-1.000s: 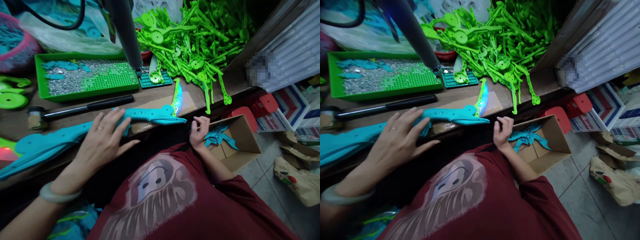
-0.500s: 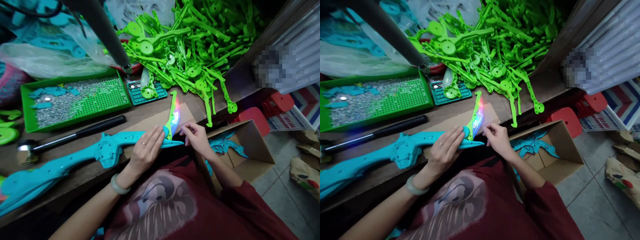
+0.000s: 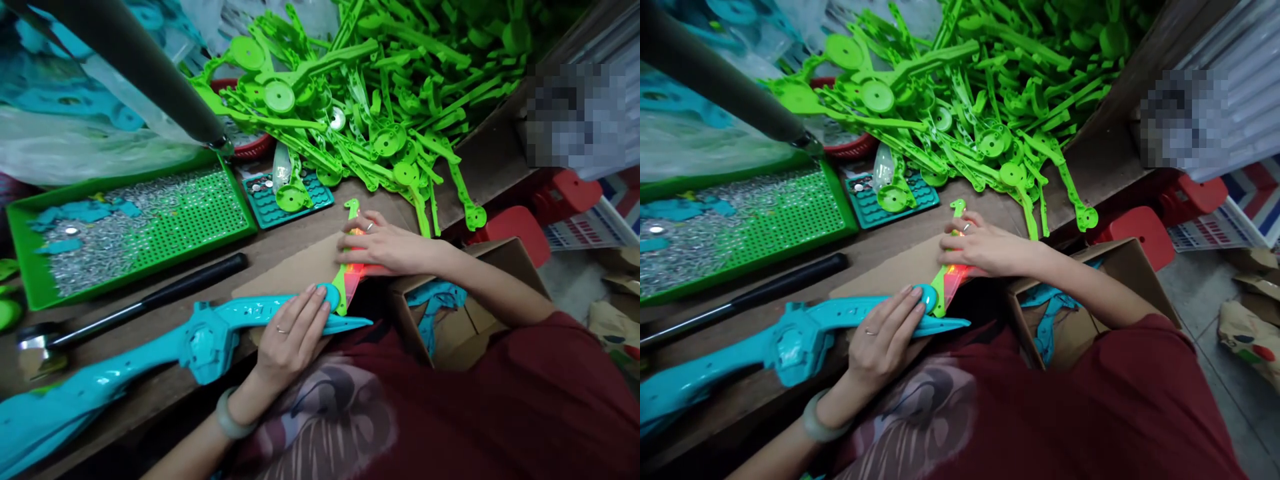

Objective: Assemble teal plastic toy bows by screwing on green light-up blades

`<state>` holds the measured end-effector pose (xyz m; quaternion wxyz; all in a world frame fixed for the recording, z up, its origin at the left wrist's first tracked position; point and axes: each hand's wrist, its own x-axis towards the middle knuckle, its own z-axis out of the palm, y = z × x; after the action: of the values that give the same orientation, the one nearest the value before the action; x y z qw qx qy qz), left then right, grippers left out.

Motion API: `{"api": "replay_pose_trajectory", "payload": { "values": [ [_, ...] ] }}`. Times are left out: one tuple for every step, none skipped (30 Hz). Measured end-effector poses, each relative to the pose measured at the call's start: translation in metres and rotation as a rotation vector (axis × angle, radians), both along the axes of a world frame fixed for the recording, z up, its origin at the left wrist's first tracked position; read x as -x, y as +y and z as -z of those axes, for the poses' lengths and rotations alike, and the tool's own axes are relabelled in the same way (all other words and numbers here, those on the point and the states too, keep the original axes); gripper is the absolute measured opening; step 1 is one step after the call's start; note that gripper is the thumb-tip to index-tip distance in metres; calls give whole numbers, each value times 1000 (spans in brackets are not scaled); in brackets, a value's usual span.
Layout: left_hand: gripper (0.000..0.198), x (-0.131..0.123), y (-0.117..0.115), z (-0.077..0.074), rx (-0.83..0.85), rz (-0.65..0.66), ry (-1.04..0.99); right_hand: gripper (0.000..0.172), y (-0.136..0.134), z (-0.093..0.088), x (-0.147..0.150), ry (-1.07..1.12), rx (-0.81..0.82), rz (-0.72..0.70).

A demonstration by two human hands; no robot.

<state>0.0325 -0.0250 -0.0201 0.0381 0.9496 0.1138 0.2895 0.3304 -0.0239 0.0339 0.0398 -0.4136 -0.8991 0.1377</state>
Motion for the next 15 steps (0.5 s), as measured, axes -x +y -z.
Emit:
{"api": "replay_pose_trajectory", "payload": {
  "values": [
    [33, -1, -1, 0, 1, -3, -10, 33, 0, -1, 0, -37, -49, -46],
    [31, -2, -2, -1, 4, -3, -23, 33, 0, -1, 0, -72, -89, -88],
    [28, -3, -4, -1, 10, -3, -34, 33, -1, -1, -1, -101, -121, -120],
    [26, -4, -5, -1, 16, -4, -40, 33, -2, -1, -2, -124, -149, -142],
    [25, -5, -6, -1, 21, -10, -39, 33, -2, -1, -4, -139, -175, -159],
    [25, -5, -7, -1, 21, -17, -33, 33, -2, 0, -6, -151, -200, -170],
    [26, -5, -7, -1, 19, -27, -24, 33, -2, 0, -7, -158, -226, -178],
    [26, -5, -7, -1, 16, -37, -12, 33, -2, 0, -9, -162, -251, -186],
    [27, -4, -7, -1, 13, -46, -4, 34, -1, 0, -10, -168, -272, -192],
    [27, -3, -6, -1, 12, -50, 1, 36, 0, 0, -11, -173, -293, -196],
    [28, -2, -5, 0, 14, -52, 3, 38, 1, 0, -12, -177, -315, -200],
    [29, 0, -3, 1, 16, -51, -1, 39, 2, 0, -12, -181, -336, -206],
    [30, 1, -2, 1, 20, -50, -6, 40, 3, 0, -12, -183, -357, -215],
    [30, 2, 0, 2, 22, -50, -12, 40, 3, 0, -11, -185, -371, -224],
    [30, 2, 1, 3, 22, -52, -19, 39, 3, 1, -10, -183, -374, -231]
  ]
}}
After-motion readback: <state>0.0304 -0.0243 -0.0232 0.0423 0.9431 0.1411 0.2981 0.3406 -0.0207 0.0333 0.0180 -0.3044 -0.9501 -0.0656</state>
